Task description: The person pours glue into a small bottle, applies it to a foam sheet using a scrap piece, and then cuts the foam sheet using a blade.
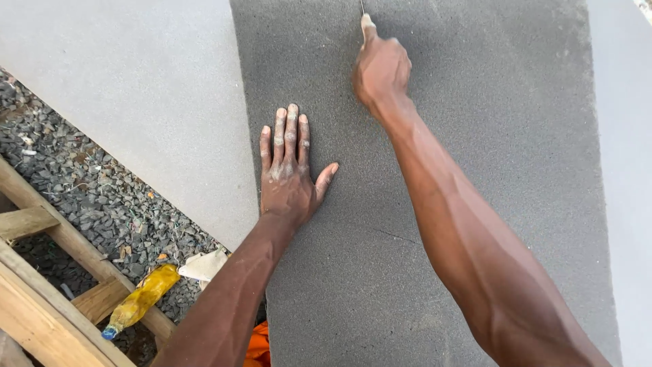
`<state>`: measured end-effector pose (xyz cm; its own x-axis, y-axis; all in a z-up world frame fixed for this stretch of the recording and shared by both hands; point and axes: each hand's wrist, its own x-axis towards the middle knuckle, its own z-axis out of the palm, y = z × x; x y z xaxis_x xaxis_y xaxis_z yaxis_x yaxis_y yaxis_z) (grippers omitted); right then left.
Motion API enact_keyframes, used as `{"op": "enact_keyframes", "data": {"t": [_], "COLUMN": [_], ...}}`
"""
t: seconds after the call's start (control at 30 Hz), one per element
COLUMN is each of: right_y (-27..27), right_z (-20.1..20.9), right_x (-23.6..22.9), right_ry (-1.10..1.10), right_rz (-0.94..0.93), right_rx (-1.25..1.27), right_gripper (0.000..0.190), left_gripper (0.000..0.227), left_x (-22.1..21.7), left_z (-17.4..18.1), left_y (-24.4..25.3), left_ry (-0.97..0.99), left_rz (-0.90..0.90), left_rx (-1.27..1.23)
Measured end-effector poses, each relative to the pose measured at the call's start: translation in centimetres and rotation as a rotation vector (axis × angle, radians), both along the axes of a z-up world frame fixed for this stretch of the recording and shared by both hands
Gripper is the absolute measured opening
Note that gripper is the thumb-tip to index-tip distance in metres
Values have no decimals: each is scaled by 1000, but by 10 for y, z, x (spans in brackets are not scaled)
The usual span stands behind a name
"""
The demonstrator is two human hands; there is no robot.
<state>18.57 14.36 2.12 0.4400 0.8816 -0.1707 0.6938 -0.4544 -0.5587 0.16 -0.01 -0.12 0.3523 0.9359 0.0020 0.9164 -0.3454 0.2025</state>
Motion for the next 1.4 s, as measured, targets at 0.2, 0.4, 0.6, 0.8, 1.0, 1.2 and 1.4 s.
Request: {"op": "enact_keyframes", "data": {"t": [0.2, 0.4, 0.6, 0.8, 1.0, 1.2, 1.4], "right_y": [-54, -34, -99, -83, -169, -182, -199], "right_z": [28, -11, 29, 48, 44, 52, 9], "right_x": [-6, 16, 2, -21, -10, -10, 26], "right_ry": [32, -405, -433, -415, -368, -701, -479], "right_rz": [89, 361, 430, 314, 333, 435, 540], "right_rx": [-32, -10, -32, -153, -298, -397, 86], "right_gripper": [49, 43, 48, 38, 46, 40, 46], "left_gripper": [90, 91, 90, 94, 95, 89, 128], "left_x": [-2, -1, -4, -6, -5, -27, -51], "left_z": [2, 2, 12, 19, 22, 8, 36], "left_y": [2, 1, 6, 7, 4, -29, -16], "left_ry": [-50, -43, -115, 43, -68, -340, -643], "left_rz": [-5, -7, -3, -31, 0, 480, 763], "left_rx": [-33, -23, -20, -285, -253, -202, -538]}}
